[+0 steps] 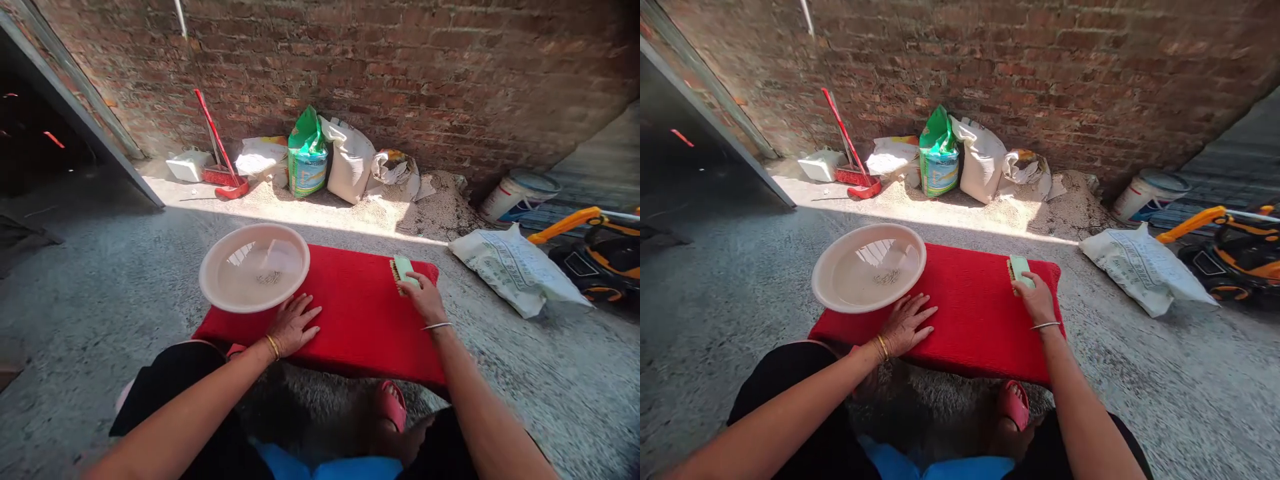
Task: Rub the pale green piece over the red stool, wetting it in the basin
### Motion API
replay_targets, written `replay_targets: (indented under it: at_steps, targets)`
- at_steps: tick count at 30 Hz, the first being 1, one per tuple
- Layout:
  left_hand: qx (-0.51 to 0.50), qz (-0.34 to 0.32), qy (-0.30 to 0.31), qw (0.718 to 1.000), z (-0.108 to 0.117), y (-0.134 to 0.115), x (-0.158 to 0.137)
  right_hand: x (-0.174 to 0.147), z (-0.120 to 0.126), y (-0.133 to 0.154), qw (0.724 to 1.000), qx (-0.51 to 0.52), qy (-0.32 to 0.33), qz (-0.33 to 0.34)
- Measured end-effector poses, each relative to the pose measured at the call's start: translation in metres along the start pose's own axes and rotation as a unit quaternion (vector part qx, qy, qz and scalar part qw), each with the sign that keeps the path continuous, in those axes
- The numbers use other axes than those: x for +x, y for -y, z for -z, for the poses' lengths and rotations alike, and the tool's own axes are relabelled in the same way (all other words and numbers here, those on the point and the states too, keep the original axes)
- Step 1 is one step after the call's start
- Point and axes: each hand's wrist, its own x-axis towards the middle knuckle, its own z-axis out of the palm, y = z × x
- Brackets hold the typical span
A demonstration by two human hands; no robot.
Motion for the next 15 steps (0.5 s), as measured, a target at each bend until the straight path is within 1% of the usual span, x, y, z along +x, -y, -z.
replay_targets:
  at_steps: [2,5,7,9,11,12,13,15]
  targets:
    - [-0.014,0.005,-0.004,1.0,-0.002,0.0,-0.001,-0.022,-0.035,0.043,0.997,-0.041,0.047,0.048]
    - [-0.031,0.006,-0.008,0.999,-0.004,0.0,-0.001,-0.056,-0.088,0.103,0.986,-0.117,0.097,0.075]
    - [-0.038,-0.004,-0.012,0.999,-0.003,0.0,-0.001,-0.075,-0.117,0.133,0.975,-0.166,0.116,0.091]
    - [-0.038,-0.013,-0.015,0.999,-0.003,0.001,0.0,-0.084,-0.135,0.147,0.962,-0.213,0.114,0.129]
    - [-0.034,-0.015,-0.015,0.999,-0.004,0.001,0.0,-0.082,-0.136,0.142,0.949,-0.251,0.103,0.161]
    - [-0.032,-0.013,-0.016,0.999,-0.006,0.001,0.001,-0.077,-0.129,0.132,0.945,-0.266,0.097,0.164]
    - [-0.032,-0.012,-0.019,0.999,-0.007,0.001,0.0,-0.071,-0.117,0.118,0.944,-0.277,0.09,0.155]
    - [-0.039,-0.013,-0.03,0.999,-0.01,0.001,0.0,-0.058,-0.081,0.079,0.948,-0.291,0.067,0.108]
